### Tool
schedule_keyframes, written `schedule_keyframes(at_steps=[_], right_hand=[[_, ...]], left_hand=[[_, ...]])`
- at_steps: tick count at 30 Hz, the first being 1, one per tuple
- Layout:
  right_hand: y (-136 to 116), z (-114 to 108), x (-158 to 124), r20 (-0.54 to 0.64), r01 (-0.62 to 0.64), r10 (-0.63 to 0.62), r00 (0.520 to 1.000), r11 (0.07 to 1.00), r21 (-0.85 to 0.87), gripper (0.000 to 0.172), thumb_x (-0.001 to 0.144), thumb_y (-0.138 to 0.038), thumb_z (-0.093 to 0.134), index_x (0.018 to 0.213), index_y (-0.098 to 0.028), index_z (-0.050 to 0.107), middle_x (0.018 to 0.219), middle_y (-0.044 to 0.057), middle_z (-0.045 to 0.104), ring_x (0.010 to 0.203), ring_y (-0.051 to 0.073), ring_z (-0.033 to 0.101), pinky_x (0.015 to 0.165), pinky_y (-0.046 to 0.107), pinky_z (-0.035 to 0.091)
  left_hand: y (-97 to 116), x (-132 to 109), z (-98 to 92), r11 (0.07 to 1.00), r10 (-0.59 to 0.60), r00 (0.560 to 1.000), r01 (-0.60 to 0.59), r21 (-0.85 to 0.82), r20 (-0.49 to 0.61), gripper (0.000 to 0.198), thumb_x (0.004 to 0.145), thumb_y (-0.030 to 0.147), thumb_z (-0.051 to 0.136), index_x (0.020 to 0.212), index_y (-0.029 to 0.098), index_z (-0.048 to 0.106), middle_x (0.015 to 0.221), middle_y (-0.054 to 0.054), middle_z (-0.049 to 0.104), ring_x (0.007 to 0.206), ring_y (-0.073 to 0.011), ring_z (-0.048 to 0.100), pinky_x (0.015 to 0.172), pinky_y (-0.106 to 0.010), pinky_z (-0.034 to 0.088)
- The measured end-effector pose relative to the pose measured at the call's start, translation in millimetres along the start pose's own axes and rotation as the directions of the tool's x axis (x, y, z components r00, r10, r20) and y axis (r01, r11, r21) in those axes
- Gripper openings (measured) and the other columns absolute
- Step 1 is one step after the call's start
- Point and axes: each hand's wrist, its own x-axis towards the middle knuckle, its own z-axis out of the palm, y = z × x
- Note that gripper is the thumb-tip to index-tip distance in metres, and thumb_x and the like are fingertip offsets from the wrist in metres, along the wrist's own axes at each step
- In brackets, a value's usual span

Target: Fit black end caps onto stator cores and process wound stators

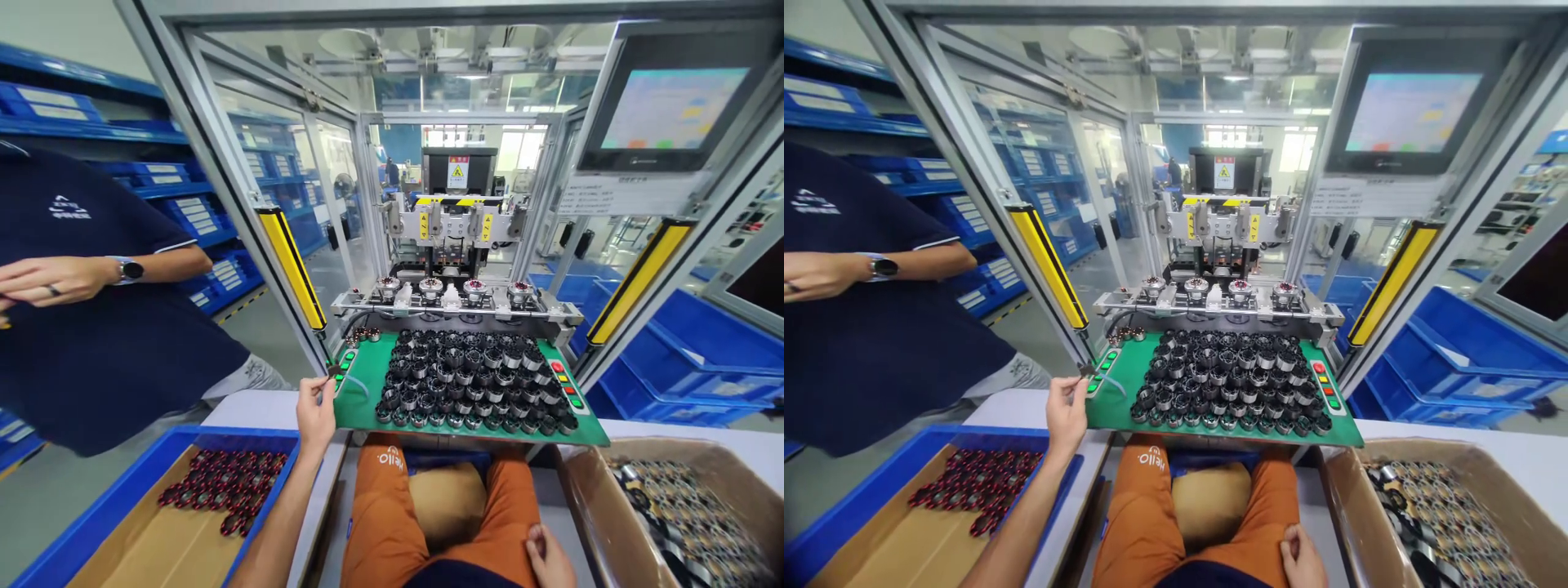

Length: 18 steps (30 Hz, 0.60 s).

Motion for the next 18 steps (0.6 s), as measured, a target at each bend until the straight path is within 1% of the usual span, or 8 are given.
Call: schedule_keyframes(at_steps=[3, 6, 9, 10, 12, 15, 17, 18], right_hand=[[-40.4, 8.3, -3.7, 0.101, 0.060, -0.069, 0.992, 0.994, 0.087, 0.063, 0.086, -0.089, 0.070, 0.091, -0.028, 0.082, 0.080, 0.009, 0.083, 0.073, 0.033, 0.082, 0.074, 0.045, 0.071], [-102.4, 20.8, -27.5, 0.177, 0.140, -0.177, 0.968, 0.969, 0.202, 0.058, 0.112, -0.078, 0.064, 0.132, -0.028, 0.086, 0.124, 0.011, 0.088, 0.117, 0.031, 0.087, 0.111, 0.042, 0.071], [-160.2, 28.8, -54.6, 0.186, 0.296, -0.393, 0.900, 0.867, 0.402, 0.085, 0.116, -0.083, 0.059, 0.178, -0.026, 0.060, 0.181, 0.020, 0.063, 0.170, 0.042, 0.061, 0.143, 0.058, 0.052], [-171.8, 30.3, -61.8, 0.208, 0.293, -0.419, 0.884, 0.842, 0.453, 0.095, 0.115, -0.088, 0.056, 0.187, -0.027, 0.048, 0.188, 0.019, 0.055, 0.178, 0.043, 0.051, 0.146, 0.061, 0.047], [-178.8, 31.5, -72.2, 0.261, 0.222, -0.408, 0.875, 0.817, 0.532, 0.107, 0.112, -0.095, 0.053, 0.194, -0.030, 0.033, 0.192, 0.018, 0.049, 0.184, 0.043, 0.042, 0.150, 0.065, 0.041], [-158.7, 30.3, -76.7, 0.309, 0.033, -0.294, 0.904, 0.770, 0.638, 0.115, 0.104, -0.101, 0.061, 0.193, -0.033, 0.031, 0.182, 0.017, 0.058, 0.177, 0.043, 0.050, 0.148, 0.063, 0.044], [-141.1, 29.1, -74.1, 0.321, -0.095, -0.200, 0.926, 0.700, 0.708, 0.119, 0.097, -0.100, 0.073, 0.189, -0.033, 0.038, 0.168, 0.016, 0.068, 0.162, 0.044, 0.064, 0.139, 0.061, 0.054], [-135.0, 29.2, -72.2, 0.348, -0.165, -0.148, 0.926, 0.671, 0.723, 0.116, 0.095, -0.096, 0.077, 0.186, -0.033, 0.043, 0.157, 0.015, 0.073, 0.152, 0.043, 0.071, 0.132, 0.060, 0.061]], left_hand=[[31.4, -35.0, -11.0, 0.998, 0.010, 0.999, -0.008, -0.065, 0.036, 0.070, 0.084, 0.091, 0.081, 0.094, 0.024, 0.063, 0.088, -0.002, 0.070, 0.088, -0.0210, 0.073, 0.084, -0.033, 0.063], [75.4, -104.6, -13.4, 0.995, -0.003, 0.986, 0.021, -0.102, 0.170, 0.061, 0.096, 0.081, 0.083, 0.091, 0.023, 0.065, 0.088, -0.002, 0.071, 0.084, -0.0192, 0.073, 0.079, -0.029, 0.062], [121.1, -184.4, -6.0, 0.989, -0.051, 0.913, 0.101, -0.104, 0.404, 0.046, 0.108, 0.067, 0.081, 0.097, 0.023, 0.076, 0.093, -0.004, 0.078, 0.084, -0.0190, 0.077, 0.078, -0.028, 0.063], [133.3, -207.2, -2.1, 0.974, -0.093, 0.841, 0.188, -0.126, 0.533, 0.045, 0.110, 0.067, 0.079, 0.100, 0.023, 0.077, 0.097, -0.005, 0.080, 0.090, -0.0205, 0.079, 0.083, -0.029, 0.065], [149.5, -241.8, 5.4, 0.926, -0.153, 0.712, 0.345, -0.152, 0.685, 0.046, 0.114, 0.068, 0.074, 0.105, 0.023, 0.077, 0.101, -0.007, 0.081, 0.095, -0.0224, 0.081, 0.088, -0.032, 0.067], [154.9, -266.9, 10.0, 0.877, -0.140, 0.561, 0.452, -0.160, 0.816, 0.044, 0.125, 0.061, 0.055, 0.116, 0.024, 0.077, 0.110, -0.008, 0.081, 0.104, -0.0228, 0.081, 0.099, -0.035, 0.066], [153.6, -270.8, 6.0, 0.901, -0.035, 0.532, 0.384, -0.204, 0.846, 0.043, 0.129, 0.052, 0.043, 0.132, 0.026, 0.078, 0.120, -0.009, 0.080, 0.109, -0.0222, 0.080, 0.105, -0.037, 0.066], [154.4, -270.7, 2.2, 0.922, 0.027, 0.553, 0.309, -0.235, 0.833, 0.042, 0.129, 0.049, 0.042, 0.142, 0.028, 0.076, 0.127, -0.010, 0.079, 0.113, -0.0226, 0.080, 0.107, -0.038, 0.066]])
